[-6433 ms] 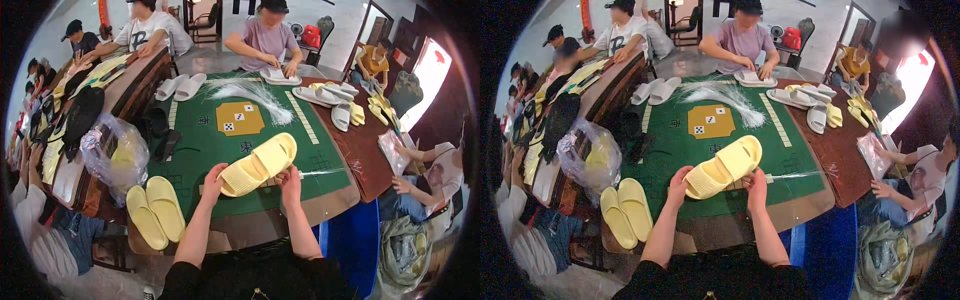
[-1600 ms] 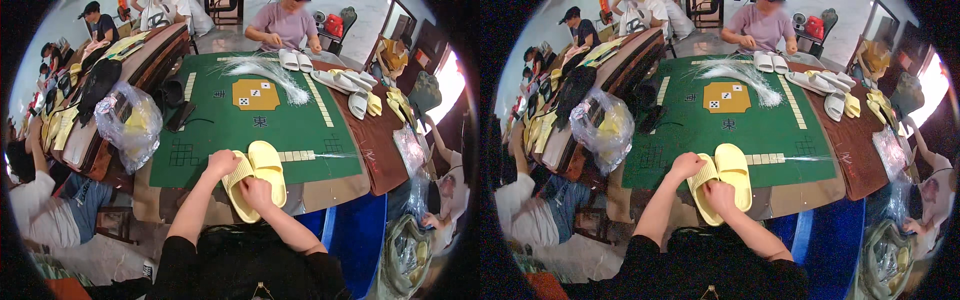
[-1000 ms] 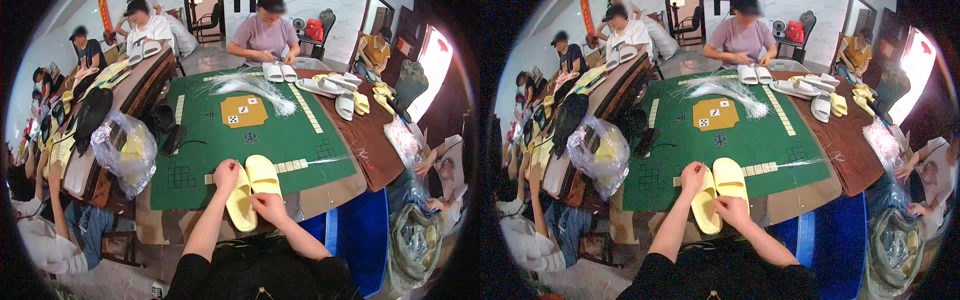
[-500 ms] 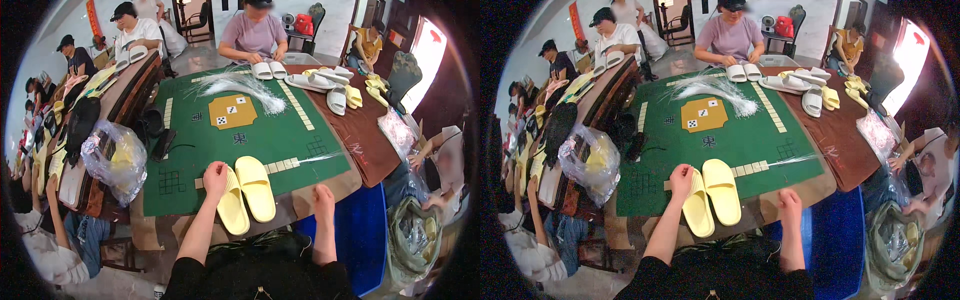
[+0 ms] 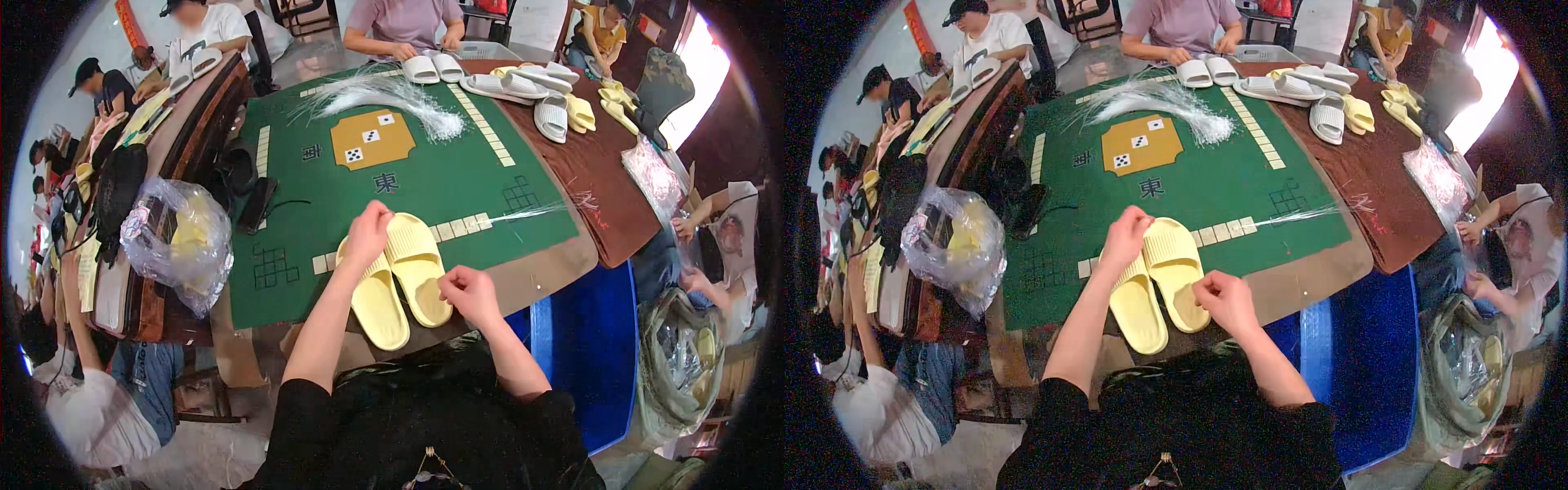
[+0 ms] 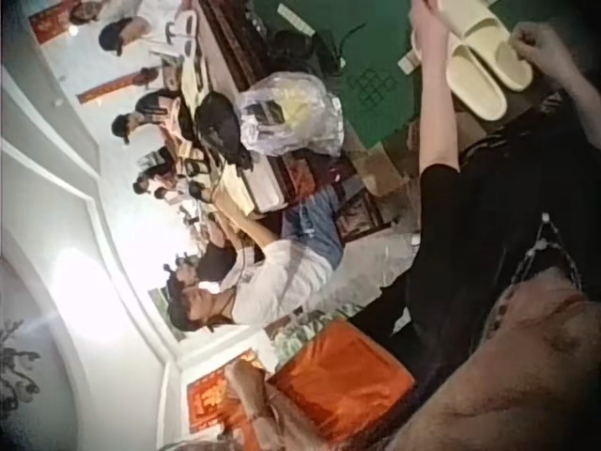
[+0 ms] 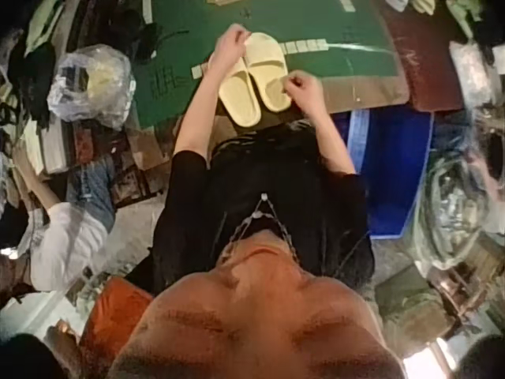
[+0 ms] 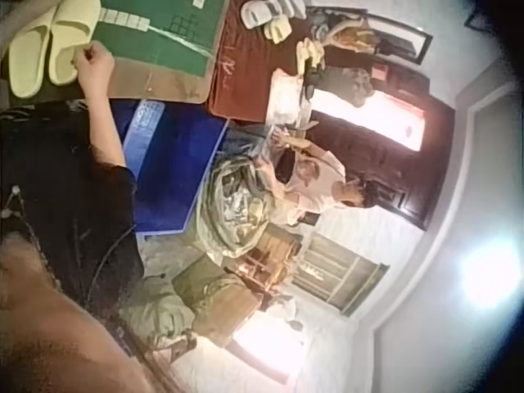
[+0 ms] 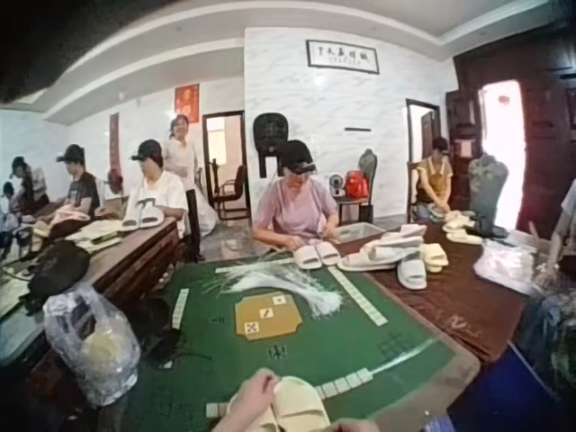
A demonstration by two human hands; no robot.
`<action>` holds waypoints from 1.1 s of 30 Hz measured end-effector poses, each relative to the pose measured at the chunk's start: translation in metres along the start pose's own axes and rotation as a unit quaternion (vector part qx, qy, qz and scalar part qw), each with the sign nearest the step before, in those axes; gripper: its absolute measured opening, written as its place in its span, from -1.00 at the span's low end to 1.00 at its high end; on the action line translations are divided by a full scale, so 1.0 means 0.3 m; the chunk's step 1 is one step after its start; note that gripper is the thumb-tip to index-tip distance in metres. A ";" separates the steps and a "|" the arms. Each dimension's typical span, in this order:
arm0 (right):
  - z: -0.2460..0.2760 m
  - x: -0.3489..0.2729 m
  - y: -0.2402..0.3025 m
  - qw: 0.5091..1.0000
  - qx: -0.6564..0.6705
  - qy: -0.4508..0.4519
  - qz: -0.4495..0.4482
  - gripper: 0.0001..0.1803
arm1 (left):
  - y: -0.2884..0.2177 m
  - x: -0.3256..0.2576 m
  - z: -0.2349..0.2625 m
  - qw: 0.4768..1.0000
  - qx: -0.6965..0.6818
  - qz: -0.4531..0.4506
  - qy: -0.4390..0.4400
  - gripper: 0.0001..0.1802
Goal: The person fastens pairs of slippers together by threading plastic tag ties through them on a table.
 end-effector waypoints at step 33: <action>-0.086 0.056 0.007 0.986 -0.088 -0.099 0.102 -0.82 | 0.063 -0.057 0.041 0.992 -0.101 -0.003 -0.077 -0.84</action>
Point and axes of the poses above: each hand's wrist, its own x-axis towards the middle knuckle, its own z-axis out of the back of the hand, y = z × x, the point moved 10 cm from there along x, towards the middle knuckle, and after that the axes turned 15 degrees about z, right-handed, at the moved point
